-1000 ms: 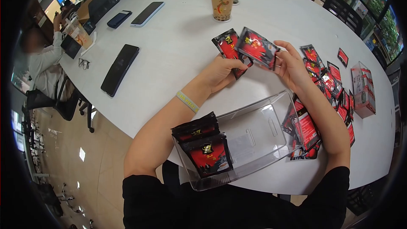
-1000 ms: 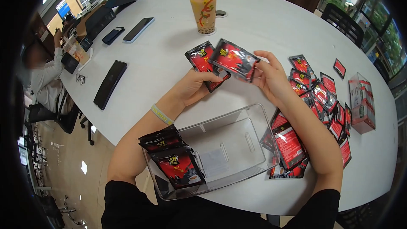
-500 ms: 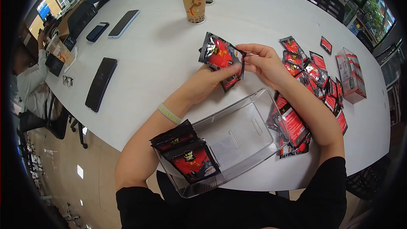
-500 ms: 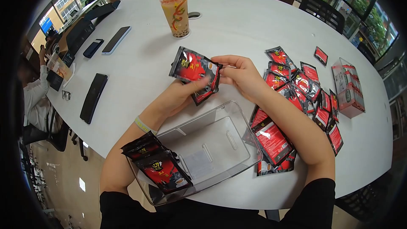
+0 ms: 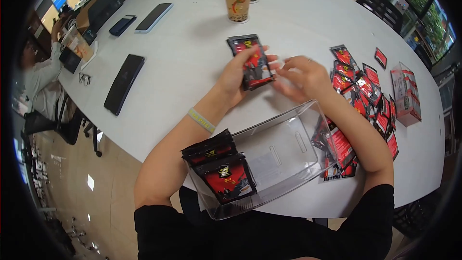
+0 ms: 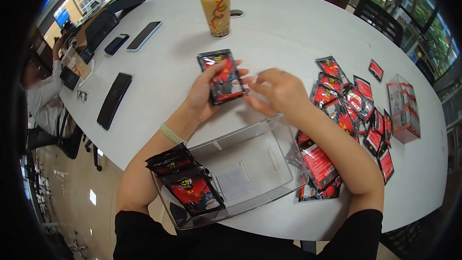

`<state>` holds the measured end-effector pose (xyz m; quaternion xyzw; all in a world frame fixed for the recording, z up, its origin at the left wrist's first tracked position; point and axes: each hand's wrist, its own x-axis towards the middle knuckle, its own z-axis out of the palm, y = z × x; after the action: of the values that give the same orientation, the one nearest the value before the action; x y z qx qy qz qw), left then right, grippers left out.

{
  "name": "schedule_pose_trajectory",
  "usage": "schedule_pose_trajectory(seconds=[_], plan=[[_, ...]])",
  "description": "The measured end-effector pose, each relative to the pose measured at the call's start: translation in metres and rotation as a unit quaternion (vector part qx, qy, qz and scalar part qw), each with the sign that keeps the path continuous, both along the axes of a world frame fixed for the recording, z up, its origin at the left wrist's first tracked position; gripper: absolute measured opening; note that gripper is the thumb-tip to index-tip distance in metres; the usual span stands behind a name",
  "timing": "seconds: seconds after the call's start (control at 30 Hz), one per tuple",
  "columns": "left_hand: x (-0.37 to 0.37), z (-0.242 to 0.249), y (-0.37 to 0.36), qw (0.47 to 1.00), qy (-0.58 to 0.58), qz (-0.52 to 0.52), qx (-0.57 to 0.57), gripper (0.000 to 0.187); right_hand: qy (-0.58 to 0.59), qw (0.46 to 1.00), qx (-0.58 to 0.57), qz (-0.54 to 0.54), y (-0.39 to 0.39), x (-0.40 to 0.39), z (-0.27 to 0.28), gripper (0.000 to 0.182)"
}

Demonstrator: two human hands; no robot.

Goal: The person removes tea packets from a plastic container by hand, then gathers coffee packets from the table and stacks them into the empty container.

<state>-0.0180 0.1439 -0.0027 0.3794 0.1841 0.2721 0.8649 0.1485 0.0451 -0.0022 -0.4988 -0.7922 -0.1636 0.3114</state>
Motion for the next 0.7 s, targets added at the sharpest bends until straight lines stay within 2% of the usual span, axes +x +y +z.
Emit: schedule_pose_trajectory(seconds=[0.03, 0.07, 0.2, 0.23, 0.3, 0.33, 0.4, 0.43, 0.5, 0.53, 0.6, 0.63, 0.67, 0.7], plan=[[0.001, 0.002, 0.0, 1.0, -0.001, 0.021, -0.011, 0.04, 0.047, 0.989, -0.07, -0.121, -0.002, 0.006, 0.011, 0.019], [0.001, 0.005, 0.0, 0.999, 0.008, 0.045, -0.014, 0.042, 0.096, 0.956, -0.139, -0.241, -0.003, 0.014, 0.023, 0.021], [-0.003, 0.007, 0.004, 0.999, -0.006, 0.043, -0.017, 0.049, 0.024, 0.921, -0.016, -0.388, 0.001, 0.121, 0.014, 0.041], [-0.004, 0.006, 0.005, 1.0, -0.005, 0.027, -0.006, 0.051, 0.023, 0.922, -0.015, -0.387, -0.005, 0.139, 0.009, 0.041], [-0.005, 0.006, 0.005, 1.0, -0.002, 0.018, 0.004, 0.053, -0.02, 0.882, -0.103, -0.459, -0.01, 0.161, 0.002, 0.05], [-0.005, 0.007, 0.004, 1.0, -0.004, 0.021, 0.004, 0.055, -0.018, 0.884, -0.104, -0.456, -0.01, 0.167, 0.0, 0.05], [-0.006, 0.008, 0.005, 1.0, -0.004, 0.025, 0.008, 0.056, 0.137, 0.859, -0.232, -0.436, -0.007, 0.172, 0.001, 0.059], [-0.006, 0.006, 0.006, 1.0, -0.013, 0.021, 0.002, 0.056, 0.137, 0.861, -0.229, -0.434, -0.005, 0.169, 0.003, 0.059], [-0.006, 0.004, 0.008, 1.0, -0.021, 0.02, -0.002, 0.056, 0.161, 0.909, -0.176, -0.342, -0.003, 0.154, 0.005, 0.044], [-0.006, 0.003, 0.008, 1.0, -0.023, 0.016, 0.001, 0.056, 0.161, 0.911, -0.175, -0.338, -0.001, 0.143, 0.01, 0.044], [-0.005, 0.004, 0.005, 1.0, -0.02, 0.019, 0.005, 0.056, 0.302, 0.911, -0.063, -0.276, 0.0, 0.12, 0.022, 0.028], [-0.003, 0.007, 0.002, 0.999, 0.0, 0.042, 0.033, 0.055, 0.306, 0.916, -0.032, -0.256, 0.0, 0.11, 0.025, 0.017], [-0.003, 0.008, 0.0, 0.996, 0.02, 0.065, 0.06, 0.054, 0.307, 0.917, -0.035, -0.251, 0.002, 0.102, 0.026, 0.017], [-0.005, 0.007, 0.0, 0.995, 0.014, 0.059, 0.082, 0.054, 0.365, 0.919, -0.013, -0.151, 0.004, 0.094, 0.025, 0.016]])
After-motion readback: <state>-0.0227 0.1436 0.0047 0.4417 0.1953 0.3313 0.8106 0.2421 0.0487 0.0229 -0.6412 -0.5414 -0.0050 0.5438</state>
